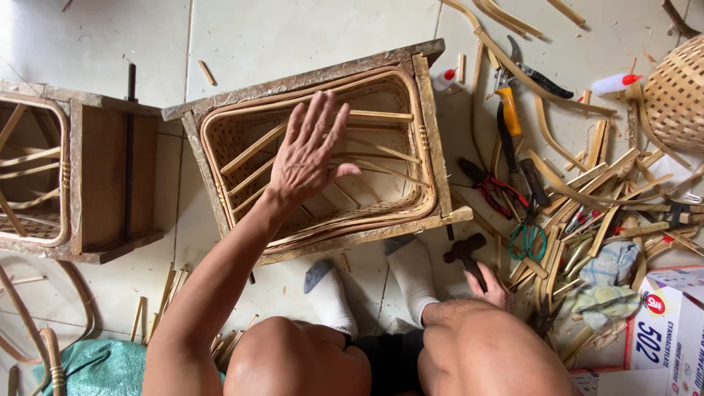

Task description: The person inserts thin wooden strips into a rectangular basket mold, bending and tucking them into place. They use a hammer to tap the strips flush and a plier to adjust the frame, continuing to add and secure strips along the basket's edge.

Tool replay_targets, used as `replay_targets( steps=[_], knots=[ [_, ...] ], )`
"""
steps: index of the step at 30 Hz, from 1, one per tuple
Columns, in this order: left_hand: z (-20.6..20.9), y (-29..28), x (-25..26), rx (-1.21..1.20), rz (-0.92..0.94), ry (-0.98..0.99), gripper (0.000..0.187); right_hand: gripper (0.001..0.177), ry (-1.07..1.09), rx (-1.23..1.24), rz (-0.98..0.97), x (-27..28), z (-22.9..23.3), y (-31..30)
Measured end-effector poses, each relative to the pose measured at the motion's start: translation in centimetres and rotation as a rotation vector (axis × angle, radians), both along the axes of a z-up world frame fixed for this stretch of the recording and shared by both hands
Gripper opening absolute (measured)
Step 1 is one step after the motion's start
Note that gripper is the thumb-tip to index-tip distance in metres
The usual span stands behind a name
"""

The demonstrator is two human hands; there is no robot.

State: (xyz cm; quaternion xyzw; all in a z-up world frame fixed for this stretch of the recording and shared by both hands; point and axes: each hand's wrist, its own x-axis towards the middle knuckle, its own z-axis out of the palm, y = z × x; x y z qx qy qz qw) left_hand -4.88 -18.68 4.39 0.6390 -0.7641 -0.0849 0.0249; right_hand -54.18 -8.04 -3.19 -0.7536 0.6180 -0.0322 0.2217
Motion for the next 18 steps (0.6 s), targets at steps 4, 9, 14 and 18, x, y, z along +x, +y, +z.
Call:
replay_targets(
  steps=[4,9,14,18],
  knots=[
    [-2.6,-0.1,0.4,-0.100,0.028,-0.007,0.107,0.026,0.027,0.034,0.050,0.3,-0.4,-0.6],
    [-2.6,3.7,0.2,-0.323,0.053,0.207,0.101,0.034,0.170,0.279,0.042,2.1,2.7,-10.9],
    [-0.8,9.9,-2.2,-0.099,-0.082,0.390,0.101,0.014,-0.193,-0.520,0.457,11.1,1.0,-32.3],
    [-0.5,11.8,-3.1,0.217,-0.086,0.368,0.099,0.028,0.017,-0.417,0.518,22.2,-5.7,-46.4]
  ],
)
